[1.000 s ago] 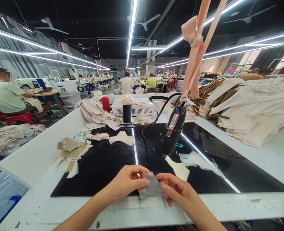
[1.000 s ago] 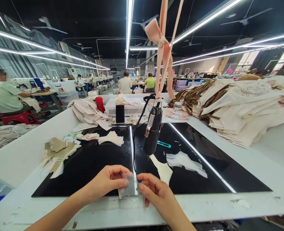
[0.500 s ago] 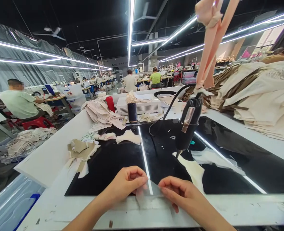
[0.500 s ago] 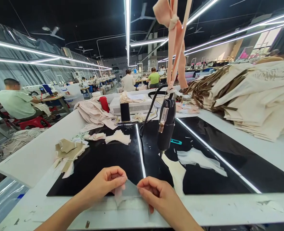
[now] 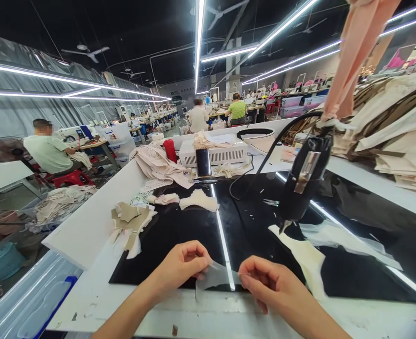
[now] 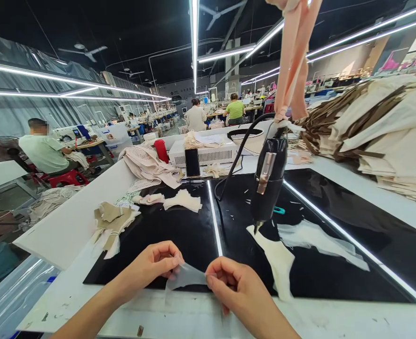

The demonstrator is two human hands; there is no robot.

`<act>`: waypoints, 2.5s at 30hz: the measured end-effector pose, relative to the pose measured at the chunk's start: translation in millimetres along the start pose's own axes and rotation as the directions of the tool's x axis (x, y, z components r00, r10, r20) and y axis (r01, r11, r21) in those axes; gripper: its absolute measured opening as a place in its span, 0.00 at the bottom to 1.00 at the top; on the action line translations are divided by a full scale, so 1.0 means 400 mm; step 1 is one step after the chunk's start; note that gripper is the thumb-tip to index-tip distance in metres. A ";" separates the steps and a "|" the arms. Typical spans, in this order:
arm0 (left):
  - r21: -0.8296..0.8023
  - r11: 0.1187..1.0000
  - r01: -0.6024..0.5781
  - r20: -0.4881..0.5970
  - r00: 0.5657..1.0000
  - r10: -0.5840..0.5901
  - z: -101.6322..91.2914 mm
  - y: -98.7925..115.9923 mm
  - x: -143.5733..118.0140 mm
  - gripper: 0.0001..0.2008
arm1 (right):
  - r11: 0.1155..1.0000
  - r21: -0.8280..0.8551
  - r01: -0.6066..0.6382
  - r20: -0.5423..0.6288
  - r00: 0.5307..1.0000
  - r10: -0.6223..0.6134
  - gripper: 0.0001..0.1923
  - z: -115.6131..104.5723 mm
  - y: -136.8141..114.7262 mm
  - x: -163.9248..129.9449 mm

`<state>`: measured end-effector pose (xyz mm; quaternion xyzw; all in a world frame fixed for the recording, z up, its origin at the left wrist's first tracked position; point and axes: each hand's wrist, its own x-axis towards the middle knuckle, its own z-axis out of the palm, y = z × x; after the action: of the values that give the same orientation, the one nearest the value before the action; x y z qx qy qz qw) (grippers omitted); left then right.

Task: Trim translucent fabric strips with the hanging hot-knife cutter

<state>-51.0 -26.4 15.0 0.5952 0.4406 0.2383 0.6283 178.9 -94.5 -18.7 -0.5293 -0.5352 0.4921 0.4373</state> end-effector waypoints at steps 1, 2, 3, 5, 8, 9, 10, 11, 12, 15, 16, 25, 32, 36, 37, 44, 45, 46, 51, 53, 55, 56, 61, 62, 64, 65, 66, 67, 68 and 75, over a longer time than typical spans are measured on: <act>0.021 1.000 -0.011 -0.005 1.000 0.011 -0.004 0.000 0.002 0.20 | 1.000 0.007 -0.023 0.025 0.999 0.023 0.15 0.000 -0.005 0.000; 0.051 0.998 -0.025 -0.010 1.000 0.026 -0.008 -0.001 0.003 0.18 | 0.999 0.011 -0.052 0.052 0.997 0.051 0.14 -0.001 -0.011 0.000; 0.090 0.995 -0.045 -0.021 0.999 0.047 -0.012 -0.003 0.005 0.17 | 0.998 0.003 -0.063 0.067 0.996 0.063 0.13 -0.002 -0.014 0.000; 0.191 0.978 -0.087 -0.052 0.994 0.098 -0.017 -0.004 0.006 0.14 | 0.999 -0.026 -0.040 0.078 0.996 0.042 0.12 -0.005 -0.016 -0.002; 0.244 0.965 -0.098 -0.040 0.993 0.111 -0.017 0.003 -0.002 0.13 | 0.999 -0.024 0.042 0.163 0.986 -0.037 0.14 -0.013 -0.003 0.000; 0.214 0.973 -0.091 -0.005 0.996 0.094 -0.014 0.009 -0.006 0.14 | 0.997 -0.024 0.077 0.188 0.979 -0.072 0.16 -0.016 0.002 0.002; 0.163 0.983 -0.086 0.042 0.996 0.081 -0.011 0.015 -0.011 0.14 | 0.994 -0.028 0.107 0.195 0.976 -0.100 0.18 -0.020 0.005 0.005; 0.101 0.991 -0.086 0.093 0.993 0.077 -0.007 0.022 -0.015 0.15 | 0.991 -0.036 0.132 0.179 0.976 -0.124 0.21 -0.023 0.006 0.009; 0.041 0.995 -0.093 0.140 0.986 0.086 -0.002 0.028 -0.018 0.15 | 0.987 -0.045 0.153 0.150 0.978 -0.144 0.23 -0.025 0.004 0.013; -0.105 0.984 -0.145 0.235 0.958 0.166 0.009 0.040 -0.017 0.15 | 0.979 -0.033 0.201 0.124 0.973 -0.196 0.24 -0.019 -0.012 0.021; -0.137 0.978 -0.158 0.255 0.949 0.189 0.011 0.041 -0.012 0.15 | 0.976 -0.012 0.217 0.152 0.965 -0.212 0.24 -0.013 -0.017 0.023; 0.147 0.936 -0.320 0.155 0.942 0.298 -0.018 0.024 0.062 0.24 | 0.959 -0.207 0.196 0.081 0.980 -0.183 0.11 -0.002 0.011 0.061; 0.504 0.743 -0.440 0.133 0.890 0.437 -0.021 -0.010 0.097 0.10 | 0.733 -0.578 0.358 0.073 0.918 -0.391 0.11 -0.013 0.050 0.091; 0.600 0.583 -0.548 0.213 0.812 0.544 -0.020 -0.032 0.098 0.07 | 0.512 -0.757 0.407 0.144 0.867 -0.476 0.14 -0.020 0.054 0.096; 0.609 0.566 -0.556 0.220 0.804 0.553 -0.022 -0.039 0.099 0.07 | 0.482 -0.776 0.406 0.159 0.866 -0.474 0.14 -0.022 0.050 0.093; 0.698 0.411 -0.586 0.241 0.733 0.636 -0.045 -0.093 0.116 0.10 | 0.450 -0.826 0.339 0.140 0.897 -0.419 0.09 -0.084 0.007 0.013; 0.713 0.382 -0.588 0.245 0.719 0.651 -0.048 -0.098 0.118 0.10 | 0.464 -0.826 0.321 0.105 0.896 -0.432 0.10 -0.112 0.006 -0.002; 0.724 0.350 -0.594 0.251 0.700 0.669 -0.050 -0.102 0.119 0.10 | 0.476 -0.829 0.293 0.058 0.892 -0.447 0.10 -0.146 0.006 -0.017; 0.766 0.269 -0.583 0.224 0.636 0.739 -0.058 -0.116 0.120 0.11 | 0.488 -0.872 0.037 -0.236 0.842 -0.485 0.12 -0.348 0.028 -0.056; 0.773 0.263 -0.577 0.213 0.627 0.749 -0.063 -0.124 0.124 0.11 | 0.485 -0.874 -0.024 -0.292 0.824 -0.486 0.14 -0.408 0.040 -0.050; 0.776 0.257 -0.576 0.207 0.618 0.759 -0.069 -0.133 0.128 0.11 | 0.481 -0.875 -0.052 -0.312 0.820 -0.479 0.14 -0.444 0.052 -0.034; 0.776 0.254 -0.577 0.207 0.614 0.762 -0.072 -0.137 0.131 0.11 | 0.478 -0.877 -0.056 -0.311 0.824 -0.474 0.14 -0.455 0.058 -0.023; 0.795 0.228 -0.562 0.212 0.611 0.763 -0.082 -0.146 0.137 0.12 | 0.464 -0.885 -0.049 -0.277 0.856 -0.437 0.13 -0.467 0.085 0.041; 0.796 0.221 -0.563 0.217 0.607 0.765 -0.083 -0.145 0.137 0.12 | 0.463 -0.885 -0.050 -0.272 0.863 -0.426 0.13 -0.468 0.090 0.051; 0.793 0.207 -0.573 0.228 0.594 0.771 -0.083 -0.142 0.137 0.12 | 0.467 -0.883 -0.052 -0.264 0.877 -0.401 0.12 -0.469 0.097 0.065; 0.789 0.203 -0.580 0.233 0.588 0.775 -0.083 -0.140 0.137 0.12 | 0.472 -0.880 -0.052 -0.261 0.883 -0.390 0.11 -0.470 0.099 0.069; 0.785 0.202 -0.585 0.236 0.585 0.776 -0.082 -0.138 0.137 0.12 | 0.481 -0.875 -0.050 -0.260 0.888 -0.380 0.11 -0.470 0.100 0.072; 0.784 0.206 -0.585 0.236 0.588 0.774 -0.082 -0.136 0.137 0.12 | 0.493 -0.868 -0.048 -0.260 0.891 -0.371 0.11 -0.470 0.102 0.073; 0.784 0.211 -0.584 0.234 0.592 0.771 -0.081 -0.135 0.137 0.12 | 0.510 -0.859 -0.045 -0.263 0.893 -0.364 0.11 -0.469 0.102 0.074; 0.787 0.226 -0.574 0.221 0.604 0.765 -0.082 -0.133 0.140 0.12 | 0.736 -0.671 -0.083 -0.429 0.854 -0.295 0.13 -0.480 0.105 0.079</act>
<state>-62.6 27.8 -47.8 0.9079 0.2586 0.3223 0.0709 372.7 -52.4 -36.2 -0.7277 -0.5705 0.0823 0.3717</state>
